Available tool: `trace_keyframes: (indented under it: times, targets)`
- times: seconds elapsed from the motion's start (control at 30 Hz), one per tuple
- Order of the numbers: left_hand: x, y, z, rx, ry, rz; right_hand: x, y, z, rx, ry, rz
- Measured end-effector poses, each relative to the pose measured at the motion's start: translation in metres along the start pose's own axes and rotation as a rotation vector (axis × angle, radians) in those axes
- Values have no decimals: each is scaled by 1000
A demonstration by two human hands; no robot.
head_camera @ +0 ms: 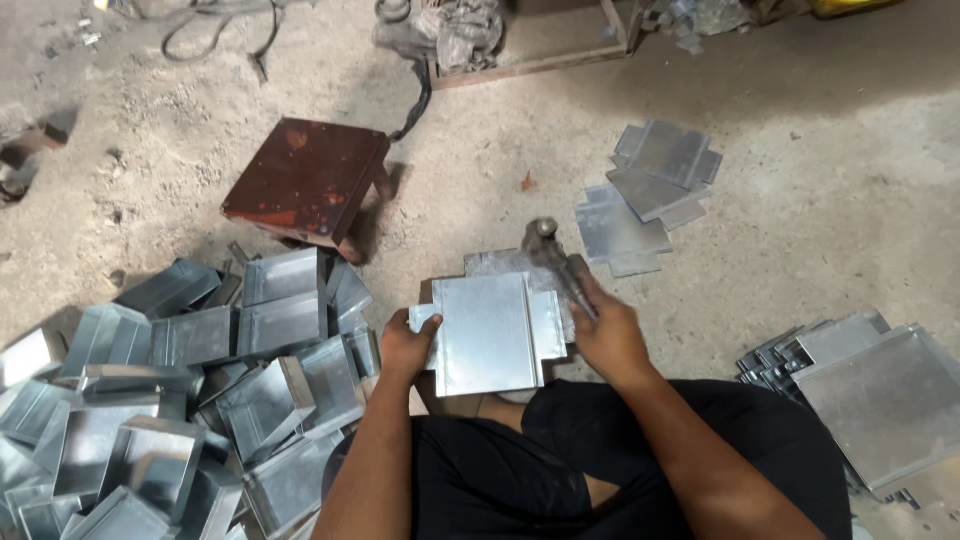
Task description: The person sits on the floor and repeatedly hammers a stack of rectangular metal sheets placed on a small wooden block. They hold the stack with their left hand and strike it with a hammer in their right hand, occasionally adjusting the stack's position.
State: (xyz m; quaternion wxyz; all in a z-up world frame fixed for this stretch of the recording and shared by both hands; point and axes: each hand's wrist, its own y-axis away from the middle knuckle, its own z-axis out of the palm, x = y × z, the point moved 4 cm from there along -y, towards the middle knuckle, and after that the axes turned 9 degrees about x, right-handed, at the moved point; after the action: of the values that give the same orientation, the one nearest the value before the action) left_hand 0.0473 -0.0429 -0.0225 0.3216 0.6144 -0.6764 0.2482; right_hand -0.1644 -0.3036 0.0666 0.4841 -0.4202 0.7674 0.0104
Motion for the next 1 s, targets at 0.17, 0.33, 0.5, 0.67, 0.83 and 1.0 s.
trace_keyframes:
  times: [0.17, 0.33, 0.5, 0.67, 0.83, 1.0]
  targets:
    - [-4, -2, 2, -22, 13, -41, -55, -11, -82, 313, -247, -253]
    - [2, -8, 2, -3, -36, -34, -37, 7, -63, 531, -530, -327]
    - [-3, -3, 2, 9, -11, -27, -6, 8, 4, -61, 31, -152]
    - [-8, -2, 4, 12, -23, -40, -49, -7, -57, 257, -268, -177]
    - [-5, -9, 3, 15, -68, -7, -66, 5, -87, 581, -577, -348]
    - [-9, -6, 7, 3, -30, -49, -19, 10, -6, -130, -108, 88]
